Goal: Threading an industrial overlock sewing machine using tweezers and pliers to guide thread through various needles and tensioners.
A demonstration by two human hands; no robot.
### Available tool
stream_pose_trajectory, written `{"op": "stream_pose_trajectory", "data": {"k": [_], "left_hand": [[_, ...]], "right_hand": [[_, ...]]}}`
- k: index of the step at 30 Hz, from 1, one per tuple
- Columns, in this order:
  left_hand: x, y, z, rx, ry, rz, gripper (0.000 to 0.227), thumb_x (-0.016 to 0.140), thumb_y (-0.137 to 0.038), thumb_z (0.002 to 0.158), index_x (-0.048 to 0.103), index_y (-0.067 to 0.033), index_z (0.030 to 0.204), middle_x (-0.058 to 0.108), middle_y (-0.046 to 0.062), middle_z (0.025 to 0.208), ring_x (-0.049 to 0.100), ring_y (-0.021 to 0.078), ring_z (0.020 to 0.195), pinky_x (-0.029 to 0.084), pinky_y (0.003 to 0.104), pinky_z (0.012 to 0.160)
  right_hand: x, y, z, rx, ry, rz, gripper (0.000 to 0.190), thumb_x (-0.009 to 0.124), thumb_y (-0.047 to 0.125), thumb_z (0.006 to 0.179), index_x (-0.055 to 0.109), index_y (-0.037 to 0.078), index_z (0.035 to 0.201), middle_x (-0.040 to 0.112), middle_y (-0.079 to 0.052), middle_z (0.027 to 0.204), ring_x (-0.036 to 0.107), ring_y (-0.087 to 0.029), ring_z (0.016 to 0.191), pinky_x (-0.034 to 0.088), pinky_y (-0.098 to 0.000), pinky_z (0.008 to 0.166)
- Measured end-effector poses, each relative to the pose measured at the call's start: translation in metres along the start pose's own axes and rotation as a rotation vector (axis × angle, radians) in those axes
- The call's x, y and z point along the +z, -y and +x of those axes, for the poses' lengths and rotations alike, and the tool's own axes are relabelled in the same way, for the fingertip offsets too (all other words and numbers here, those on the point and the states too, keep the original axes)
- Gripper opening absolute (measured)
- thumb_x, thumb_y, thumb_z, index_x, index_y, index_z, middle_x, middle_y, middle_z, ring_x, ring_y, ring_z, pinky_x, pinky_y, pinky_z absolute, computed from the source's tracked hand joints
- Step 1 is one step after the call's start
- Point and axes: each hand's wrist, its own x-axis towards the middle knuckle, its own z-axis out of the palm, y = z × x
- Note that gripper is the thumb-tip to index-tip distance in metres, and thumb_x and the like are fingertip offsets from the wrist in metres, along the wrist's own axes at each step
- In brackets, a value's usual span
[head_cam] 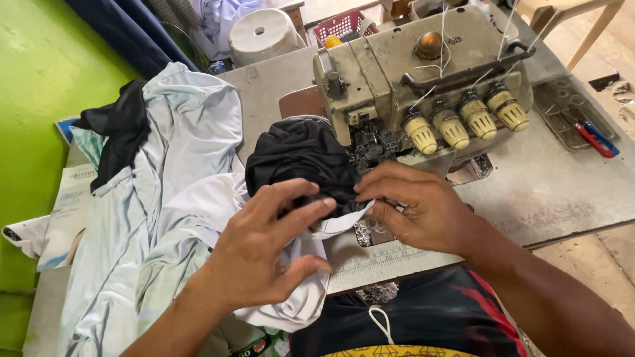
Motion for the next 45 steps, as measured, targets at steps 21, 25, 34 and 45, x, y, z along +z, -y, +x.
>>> {"op": "stream_pose_trajectory", "data": {"k": [21,25,34,45], "left_hand": [[0.004,-0.041,0.03,0.402,-0.3,0.319,0.015,0.068,0.002,0.1,0.063,-0.0039,0.087,0.063,0.009,0.088,0.052,0.0229,0.07,0.045,0.033,0.065],[0.042,-0.012,0.01,0.168,-0.152,0.246,0.048,0.035,-0.044,0.108,0.055,-0.0113,0.136,0.057,0.014,0.141,0.059,0.0371,0.129,0.045,0.055,0.117],[0.031,0.01,0.02,0.256,0.049,0.318,0.014,0.054,-0.004,0.087,0.058,-0.0107,0.099,0.065,0.009,0.133,0.066,0.0333,0.118,0.048,0.048,0.102],[0.036,0.028,0.021,0.162,0.159,0.277,0.062,0.054,-0.049,0.085,0.061,-0.008,0.131,0.055,0.014,0.146,0.058,0.0365,0.132,0.044,0.051,0.109]], "right_hand": [[-0.002,0.03,-0.008,-0.066,0.073,-0.167,0.022,0.079,-0.006,0.074,0.068,0.005,0.089,0.073,-0.011,0.097,0.071,-0.021,0.079,0.055,-0.0295,0.066],[-0.003,0.038,-0.017,-0.241,-0.043,-0.127,0.013,0.067,-0.002,0.088,0.067,0.005,0.099,0.07,-0.011,0.095,0.066,-0.02,0.071,0.056,-0.0314,0.063],[0.018,0.029,-0.058,-0.054,-0.11,-0.069,0.003,0.067,0.01,0.089,0.066,0.01,0.087,0.074,-0.008,0.097,0.07,-0.02,0.073,0.055,-0.0322,0.068],[0.017,0.015,-0.049,-0.038,-0.159,-0.093,0.004,0.068,0.009,0.088,0.065,0.011,0.087,0.075,-0.008,0.096,0.068,-0.017,0.069,0.053,-0.03,0.066]]}}
